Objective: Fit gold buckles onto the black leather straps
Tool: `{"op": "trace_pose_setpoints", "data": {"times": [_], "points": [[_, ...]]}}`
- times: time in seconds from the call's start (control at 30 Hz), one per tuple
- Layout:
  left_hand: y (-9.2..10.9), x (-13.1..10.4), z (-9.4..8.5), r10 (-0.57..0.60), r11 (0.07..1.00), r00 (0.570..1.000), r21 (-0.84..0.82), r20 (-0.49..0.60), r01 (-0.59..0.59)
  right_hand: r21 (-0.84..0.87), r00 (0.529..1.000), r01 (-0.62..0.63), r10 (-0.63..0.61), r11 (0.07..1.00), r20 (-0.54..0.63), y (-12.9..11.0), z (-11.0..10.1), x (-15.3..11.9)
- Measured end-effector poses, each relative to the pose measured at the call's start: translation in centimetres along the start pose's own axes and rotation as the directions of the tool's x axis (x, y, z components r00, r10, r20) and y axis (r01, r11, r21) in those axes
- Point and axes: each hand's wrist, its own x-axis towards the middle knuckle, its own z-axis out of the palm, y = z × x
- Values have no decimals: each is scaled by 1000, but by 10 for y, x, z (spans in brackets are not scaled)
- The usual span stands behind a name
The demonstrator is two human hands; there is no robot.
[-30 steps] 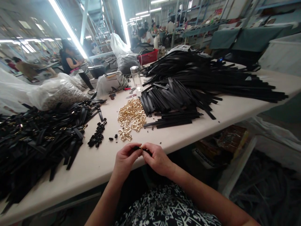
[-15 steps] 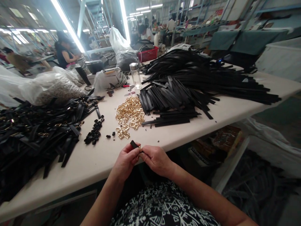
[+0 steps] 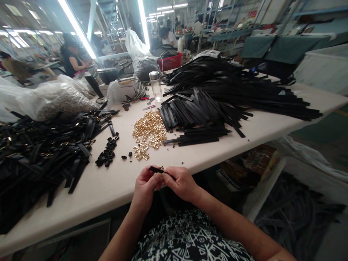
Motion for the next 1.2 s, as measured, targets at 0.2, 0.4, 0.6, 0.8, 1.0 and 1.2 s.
{"op": "trace_pose_setpoints", "data": {"times": [0.2, 0.4, 0.6, 0.8, 1.0, 1.2], "points": [[3, 7, -9, -32, 998, 999, 47, -29, 34, -16, 999, 0, 1, 1000, 51, -1, -2, -2], [-3, 7, -9, -59, 998, 993, -42, -99, 55, -123, 999, -10, 16, 992, 47, -2, 1, -2], [-8, 5, -2, -139, 982, 982, -142, -130, 120, -159, 998, -21, 29, 987, 49, 0, 8, 1], [-5, 5, -8, -168, 980, 981, -121, -100, 155, -99, 999, -9, 13, 995, 41, -1, 5, 0], [1, 2, -6, -196, 969, 971, -177, -138, 170, -1, 997, 9, -9, 1000, 70, -2, 4, -3], [-8, 5, -5, -22, 1000, 991, -19, -129, 20, -28, 1000, 1, -1, 1000, 13, -2, 9, -3]]}}
